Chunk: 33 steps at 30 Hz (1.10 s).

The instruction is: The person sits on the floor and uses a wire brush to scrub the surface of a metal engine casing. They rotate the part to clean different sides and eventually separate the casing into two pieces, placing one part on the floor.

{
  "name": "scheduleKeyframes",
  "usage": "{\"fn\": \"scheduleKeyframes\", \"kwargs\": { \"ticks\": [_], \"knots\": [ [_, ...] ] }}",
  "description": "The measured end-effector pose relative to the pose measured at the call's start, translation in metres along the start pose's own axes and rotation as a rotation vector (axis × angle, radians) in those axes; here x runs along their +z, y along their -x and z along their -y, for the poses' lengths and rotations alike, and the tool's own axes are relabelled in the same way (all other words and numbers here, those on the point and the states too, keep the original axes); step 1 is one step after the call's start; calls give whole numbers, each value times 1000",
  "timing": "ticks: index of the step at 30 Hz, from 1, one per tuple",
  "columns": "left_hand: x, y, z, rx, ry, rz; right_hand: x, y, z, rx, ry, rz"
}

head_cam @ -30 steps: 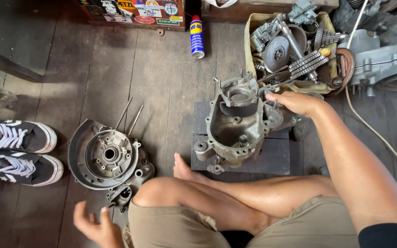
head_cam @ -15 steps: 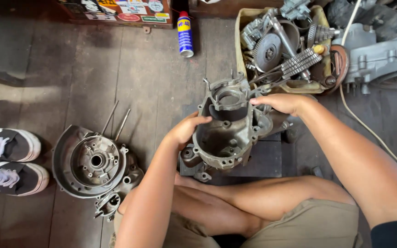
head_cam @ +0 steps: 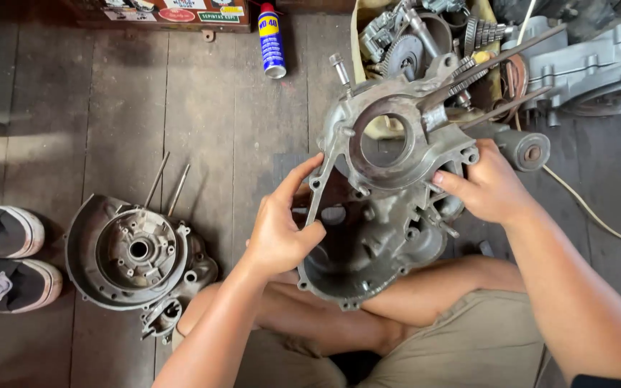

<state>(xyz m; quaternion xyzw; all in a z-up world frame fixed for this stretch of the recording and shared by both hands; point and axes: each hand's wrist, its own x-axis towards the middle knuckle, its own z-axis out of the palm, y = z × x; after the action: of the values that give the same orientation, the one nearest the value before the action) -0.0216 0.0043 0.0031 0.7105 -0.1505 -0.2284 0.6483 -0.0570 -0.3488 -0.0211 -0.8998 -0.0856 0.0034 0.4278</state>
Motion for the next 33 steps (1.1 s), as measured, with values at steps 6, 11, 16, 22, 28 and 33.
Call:
{"fn": "scheduleKeyframes", "kwargs": {
  "ticks": [6, 11, 16, 22, 28, 33],
  "knots": [
    [-3, 19, 9, 251, -164, 8, 29, 41, -10, 191, 52, -66],
    [-12, 27, 36, 417, -390, 12, 55, 66, -12, 141, -58, -107],
    [-22, 25, 63, 512, -570, -11, 85, 68, -1, 150, -67, -125],
    [-26, 21, 82, 496, -767, 48, 125, 93, -49, 245, -64, -158],
    [-18, 18, 81, 428, -826, 80, 148, 97, -55, 288, -49, -238],
    [-7, 16, 95, 485, -990, -106, 145, 98, -34, 97, 191, -261]
  ]
}}
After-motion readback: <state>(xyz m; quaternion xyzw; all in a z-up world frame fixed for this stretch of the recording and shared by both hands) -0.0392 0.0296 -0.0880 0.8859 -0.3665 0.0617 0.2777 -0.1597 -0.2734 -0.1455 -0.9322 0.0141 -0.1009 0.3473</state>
